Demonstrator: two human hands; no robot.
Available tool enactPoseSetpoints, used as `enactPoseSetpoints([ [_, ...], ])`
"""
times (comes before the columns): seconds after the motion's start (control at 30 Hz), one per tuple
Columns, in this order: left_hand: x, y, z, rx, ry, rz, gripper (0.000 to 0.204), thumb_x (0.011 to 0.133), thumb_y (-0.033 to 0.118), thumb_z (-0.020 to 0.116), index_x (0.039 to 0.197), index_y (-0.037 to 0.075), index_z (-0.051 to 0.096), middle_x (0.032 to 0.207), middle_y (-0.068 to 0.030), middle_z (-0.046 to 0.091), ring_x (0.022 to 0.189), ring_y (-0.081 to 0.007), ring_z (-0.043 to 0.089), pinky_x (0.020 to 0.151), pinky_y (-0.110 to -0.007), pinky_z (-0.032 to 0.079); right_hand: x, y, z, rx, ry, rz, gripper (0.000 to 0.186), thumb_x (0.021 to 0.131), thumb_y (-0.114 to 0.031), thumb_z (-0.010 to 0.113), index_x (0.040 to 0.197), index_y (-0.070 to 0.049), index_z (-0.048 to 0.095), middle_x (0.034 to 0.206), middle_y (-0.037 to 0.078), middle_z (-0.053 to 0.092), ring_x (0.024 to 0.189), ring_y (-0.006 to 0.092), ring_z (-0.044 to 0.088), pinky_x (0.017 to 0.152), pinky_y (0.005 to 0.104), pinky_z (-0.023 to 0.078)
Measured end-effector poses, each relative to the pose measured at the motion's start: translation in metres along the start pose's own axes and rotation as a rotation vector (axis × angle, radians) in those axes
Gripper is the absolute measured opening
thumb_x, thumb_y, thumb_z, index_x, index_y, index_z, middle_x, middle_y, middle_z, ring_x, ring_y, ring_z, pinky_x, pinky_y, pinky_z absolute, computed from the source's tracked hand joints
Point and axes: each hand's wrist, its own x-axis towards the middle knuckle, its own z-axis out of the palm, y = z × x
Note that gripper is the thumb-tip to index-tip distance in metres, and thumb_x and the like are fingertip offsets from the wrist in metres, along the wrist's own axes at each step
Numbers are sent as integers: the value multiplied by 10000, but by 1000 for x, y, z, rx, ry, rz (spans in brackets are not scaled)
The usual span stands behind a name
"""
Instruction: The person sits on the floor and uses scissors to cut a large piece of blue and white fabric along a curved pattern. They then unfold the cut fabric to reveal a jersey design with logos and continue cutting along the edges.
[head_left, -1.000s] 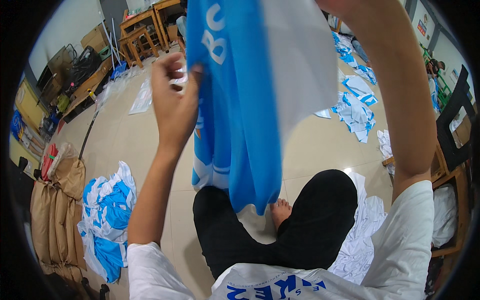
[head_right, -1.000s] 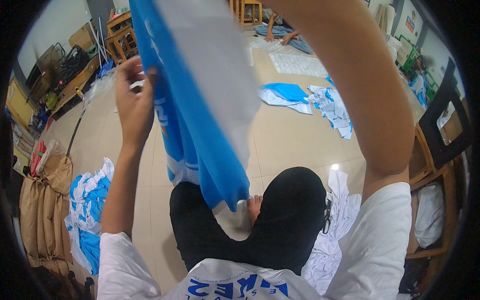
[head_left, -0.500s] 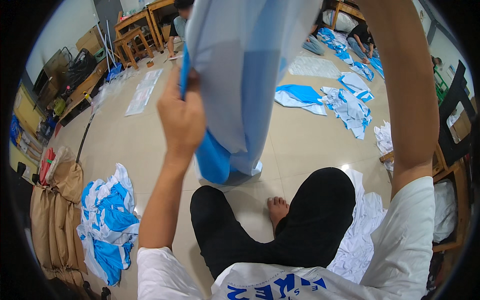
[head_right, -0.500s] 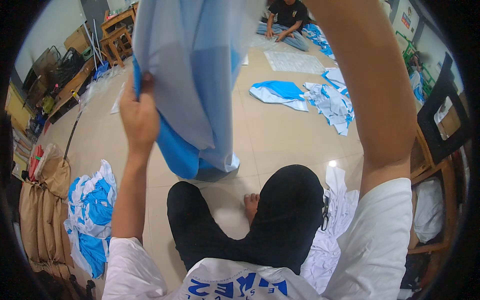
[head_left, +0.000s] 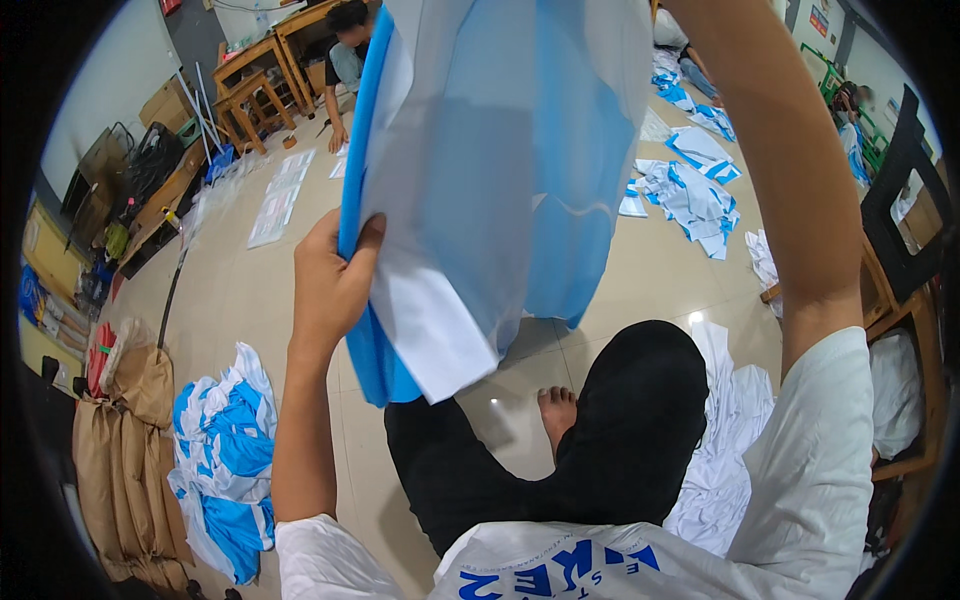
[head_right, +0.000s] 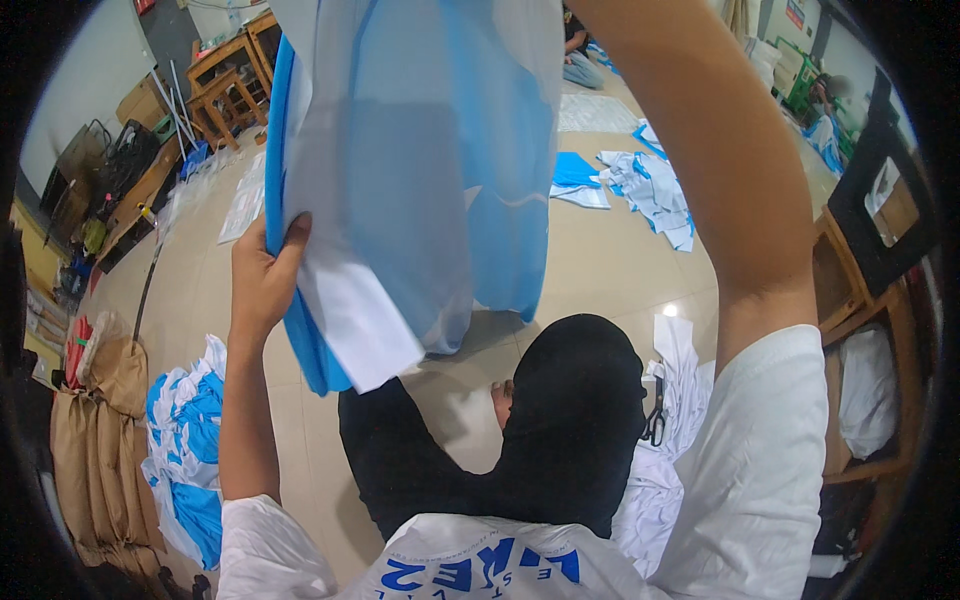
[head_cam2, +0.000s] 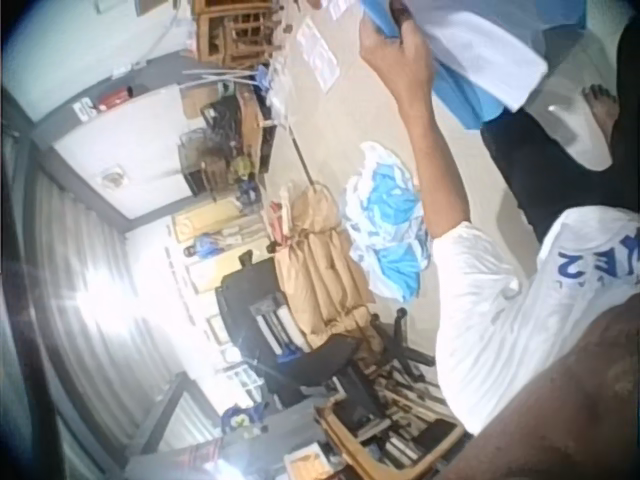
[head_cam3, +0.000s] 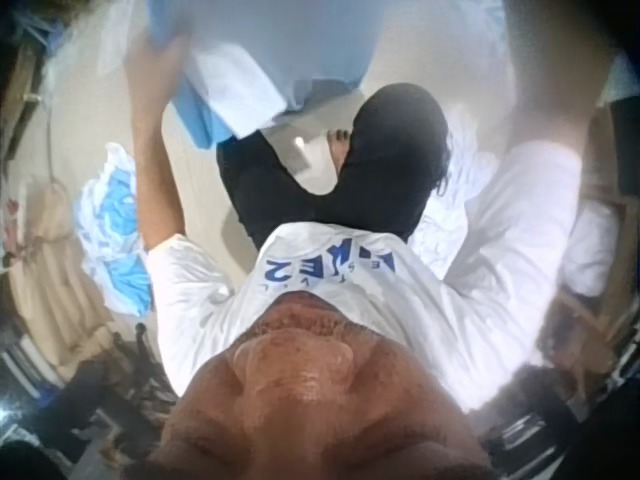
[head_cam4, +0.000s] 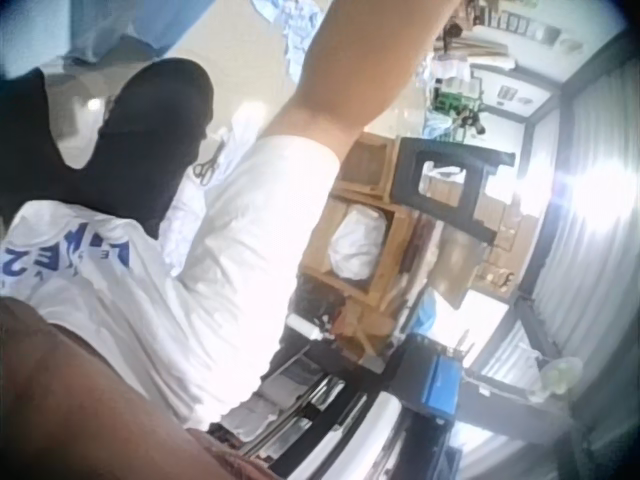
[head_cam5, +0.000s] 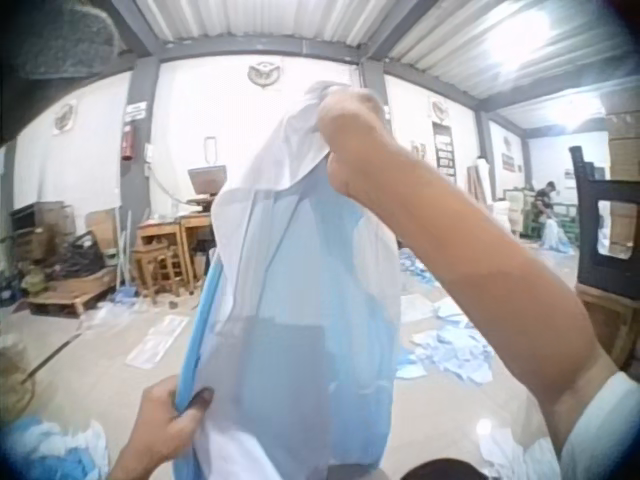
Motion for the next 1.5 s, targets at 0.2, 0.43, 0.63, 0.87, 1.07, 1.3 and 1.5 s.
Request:
enactPoseSetpoints([
  [0.2, 6, -14, -13, -106, 121, 32, 416, 1087, 303, 674, 1361, -11, 664, 1094, -146, 754, 974, -193, 693, 891, -348, 549, 7, 10, 2, -66, -45, 37, 331, 1053, -259, 542, 1258, -30, 663, 1292, 182, 663, 1140, 215, 620, 972, 385, 518],
  [0.43, 29, 60, 37, -448, 148, 269, 524, 1056, 303, 734, 1428, -17, 551, 1236, -145, 733, 1108, -203, 708, 981, -352, 555, -119, -40, 28, 113, -291, 283, 318, 1065, -256, 532, 1183, 10, 660, 1048, 173, 682, 932, 233, 629, 837, 398, 536],
  [0.63, 54, 92, 0, -654, 81, 51, 557, 994, 338, 770, 1373, -37, 607, 1133, -89, 726, 963, -178, 701, 852, -340, 574, -144, -53, 29, -174, -547, 339, 510, 1068, -402, 603, 1251, 70, 667, 1075, 188, 702, 977, 242, 651, 835, 403, 552],
  [0.87, 90, 96, -46, -1036, -152, 46, 414, 1072, 309, 669, 1364, 16, 653, 1163, -99, 762, 962, -205, 770, 857, -373, 646, -177, 69, -32, -246, -671, -159, 851, 794, -515, 956, 1350, 44, 636, 1315, 257, 681, 1256, 360, 676, 1061, 429, 545],
  [1.07, 102, 85, -119, -850, -95, 152, 444, 1074, 301, 691, 1403, 7, 649, 1198, -141, 776, 982, -211, 804, 924, -378, 676, -221, 107, -92, -255, -1237, 624, 830, 856, -464, 904, 1466, 28, 631, 1368, 220, 701, 1213, 337, 683, 1071, 389, 522],
  [1.3, 113, 26, -229, -707, 143, 150, 445, 1091, 307, 658, 1396, -18, 640, 1233, -184, 761, 1066, -233, 796, 907, -367, 699, -139, 100, -137, -184, -961, 756, 583, 935, -475, 843, 1321, -56, 722, 1222, 61, 732, 1157, 166, 668, 1066, 388, 511],
  [1.5, 129, -5, -240, -659, 105, 47, 492, 1090, 336, 673, 1369, -64, 610, 1145, -194, 766, 911, -238, 820, 755, -370, 726, -82, 59, -131, -358, -740, 590, 665, 978, -518, 775, 1409, -30, 641, 1270, 174, 694, 1150, 262, 695, 1025, 419, 542],
])
